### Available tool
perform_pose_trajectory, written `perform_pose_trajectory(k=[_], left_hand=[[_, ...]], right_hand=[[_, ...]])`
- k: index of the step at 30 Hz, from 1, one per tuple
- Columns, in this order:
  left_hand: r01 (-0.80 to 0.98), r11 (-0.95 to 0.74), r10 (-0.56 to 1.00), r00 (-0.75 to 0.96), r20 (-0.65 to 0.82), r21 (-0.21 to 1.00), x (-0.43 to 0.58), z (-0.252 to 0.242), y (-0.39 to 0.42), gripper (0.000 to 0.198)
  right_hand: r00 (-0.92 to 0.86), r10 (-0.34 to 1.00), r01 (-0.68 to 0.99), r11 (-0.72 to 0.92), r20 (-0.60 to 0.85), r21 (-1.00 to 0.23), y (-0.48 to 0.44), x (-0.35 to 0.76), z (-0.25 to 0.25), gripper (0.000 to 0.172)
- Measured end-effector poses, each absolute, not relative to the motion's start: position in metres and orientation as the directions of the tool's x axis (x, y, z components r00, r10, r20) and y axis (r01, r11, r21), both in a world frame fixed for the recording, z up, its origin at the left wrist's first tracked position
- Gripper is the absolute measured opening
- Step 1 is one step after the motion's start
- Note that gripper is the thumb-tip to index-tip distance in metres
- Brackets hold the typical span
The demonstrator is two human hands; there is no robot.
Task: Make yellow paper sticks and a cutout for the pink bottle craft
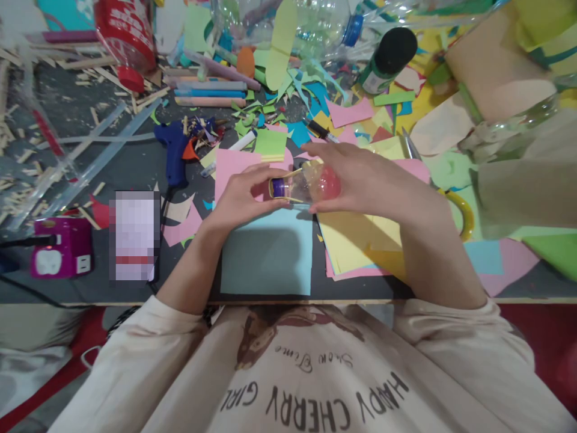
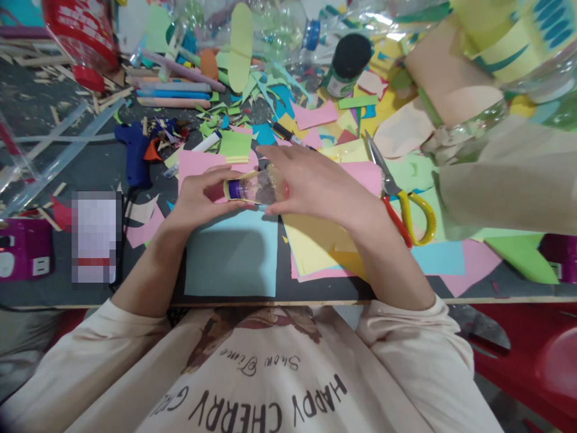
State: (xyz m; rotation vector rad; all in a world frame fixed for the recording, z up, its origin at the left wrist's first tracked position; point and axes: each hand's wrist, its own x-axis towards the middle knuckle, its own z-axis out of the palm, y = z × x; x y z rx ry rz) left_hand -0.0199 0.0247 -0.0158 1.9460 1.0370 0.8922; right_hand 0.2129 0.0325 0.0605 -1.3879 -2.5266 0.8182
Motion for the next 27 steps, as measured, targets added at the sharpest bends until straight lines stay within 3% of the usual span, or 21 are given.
perform_pose_trajectory(k=[3,7,15,27], left_hand=[[0.375,-0.400,0.870,0.443,0.218,0.836,-0.019,-0.019,0.025,0.048],[0.403,-0.386,0.875,0.446,0.191,0.830,-0.019,-0.021,0.025,0.051],[0.437,-0.382,0.882,0.436,0.179,0.814,-0.020,-0.021,0.022,0.061],[0.498,-0.452,0.844,0.506,0.175,0.740,-0.021,-0.019,0.025,0.046]], right_hand=[[-0.548,0.823,0.787,0.447,-0.149,-0.424,0.031,0.208,0.048,0.080],[-0.556,0.814,0.807,0.480,-0.168,-0.343,0.030,0.206,0.052,0.066],[-0.596,0.786,0.784,0.526,-0.163,-0.329,0.026,0.200,0.057,0.051],[-0.623,0.768,0.770,0.570,-0.147,-0.287,0.026,0.198,0.050,0.049]])
